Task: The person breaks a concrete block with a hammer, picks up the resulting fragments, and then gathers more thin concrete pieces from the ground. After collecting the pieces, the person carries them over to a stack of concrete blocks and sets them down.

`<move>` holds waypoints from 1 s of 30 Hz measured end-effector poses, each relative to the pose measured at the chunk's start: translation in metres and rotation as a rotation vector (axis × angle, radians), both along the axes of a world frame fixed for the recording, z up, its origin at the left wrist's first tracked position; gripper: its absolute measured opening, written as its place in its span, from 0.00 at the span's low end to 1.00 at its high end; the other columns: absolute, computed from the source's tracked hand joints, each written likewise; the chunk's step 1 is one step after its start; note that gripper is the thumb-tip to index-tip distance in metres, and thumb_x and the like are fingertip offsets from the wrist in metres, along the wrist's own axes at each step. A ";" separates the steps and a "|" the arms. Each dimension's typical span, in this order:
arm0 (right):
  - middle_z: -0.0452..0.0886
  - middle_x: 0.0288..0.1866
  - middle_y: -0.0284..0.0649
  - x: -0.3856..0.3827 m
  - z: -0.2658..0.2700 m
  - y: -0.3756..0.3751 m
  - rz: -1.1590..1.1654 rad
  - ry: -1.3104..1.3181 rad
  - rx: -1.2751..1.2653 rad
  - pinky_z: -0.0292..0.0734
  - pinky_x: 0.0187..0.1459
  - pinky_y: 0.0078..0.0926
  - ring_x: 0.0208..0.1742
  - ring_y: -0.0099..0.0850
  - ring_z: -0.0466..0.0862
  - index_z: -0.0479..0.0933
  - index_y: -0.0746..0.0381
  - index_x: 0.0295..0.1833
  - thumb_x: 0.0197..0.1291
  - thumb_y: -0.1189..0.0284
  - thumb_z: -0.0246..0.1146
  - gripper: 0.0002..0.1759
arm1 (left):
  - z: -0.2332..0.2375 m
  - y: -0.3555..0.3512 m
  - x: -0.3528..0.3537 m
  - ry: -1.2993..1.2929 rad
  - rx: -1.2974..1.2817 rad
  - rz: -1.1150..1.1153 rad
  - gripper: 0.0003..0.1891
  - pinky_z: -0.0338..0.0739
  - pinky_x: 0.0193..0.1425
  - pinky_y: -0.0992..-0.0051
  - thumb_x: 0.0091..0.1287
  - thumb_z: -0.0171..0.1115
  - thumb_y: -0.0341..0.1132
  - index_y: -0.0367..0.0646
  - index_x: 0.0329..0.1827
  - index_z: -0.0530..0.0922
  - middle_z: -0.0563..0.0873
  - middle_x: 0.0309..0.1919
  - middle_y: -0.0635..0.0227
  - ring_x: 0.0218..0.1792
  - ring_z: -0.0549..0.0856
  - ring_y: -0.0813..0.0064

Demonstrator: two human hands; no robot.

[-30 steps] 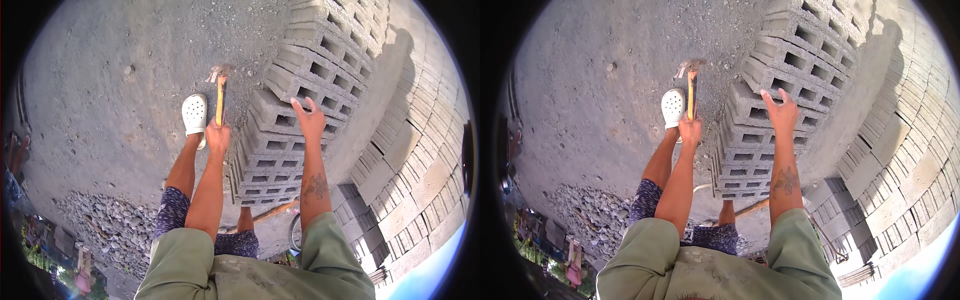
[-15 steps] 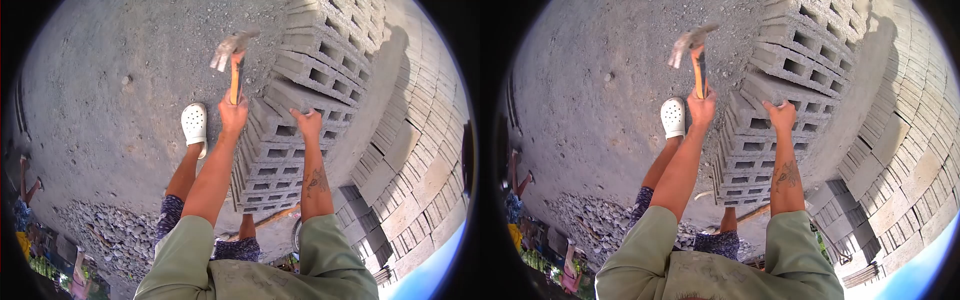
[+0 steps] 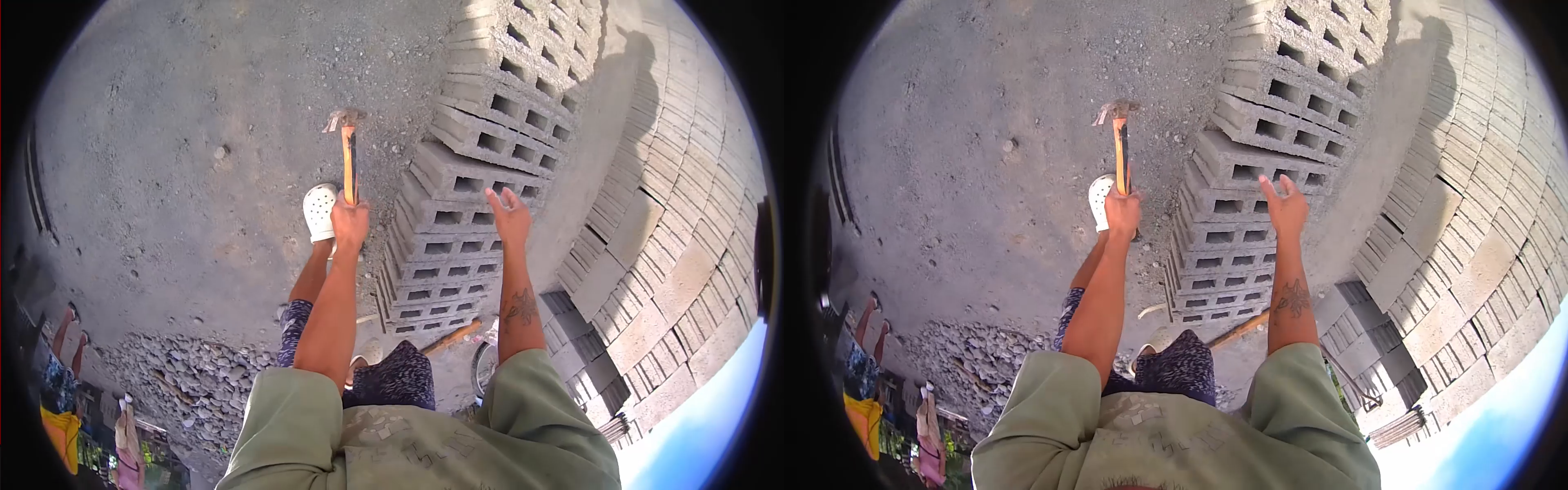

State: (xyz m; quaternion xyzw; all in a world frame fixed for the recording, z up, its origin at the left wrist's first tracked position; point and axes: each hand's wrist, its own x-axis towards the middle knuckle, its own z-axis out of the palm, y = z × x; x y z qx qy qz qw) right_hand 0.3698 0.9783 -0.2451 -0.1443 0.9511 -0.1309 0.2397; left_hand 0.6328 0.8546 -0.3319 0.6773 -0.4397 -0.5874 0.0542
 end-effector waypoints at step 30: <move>0.78 0.20 0.53 -0.062 -0.071 -0.054 -0.012 -0.165 0.147 0.72 0.34 0.35 0.27 0.45 0.80 0.75 0.76 0.28 0.34 0.55 0.72 0.32 | -0.090 -0.039 -0.147 -0.181 0.165 -0.821 0.14 0.76 0.45 0.58 0.52 0.56 0.32 0.30 0.38 0.76 0.81 0.36 0.41 0.42 0.80 0.44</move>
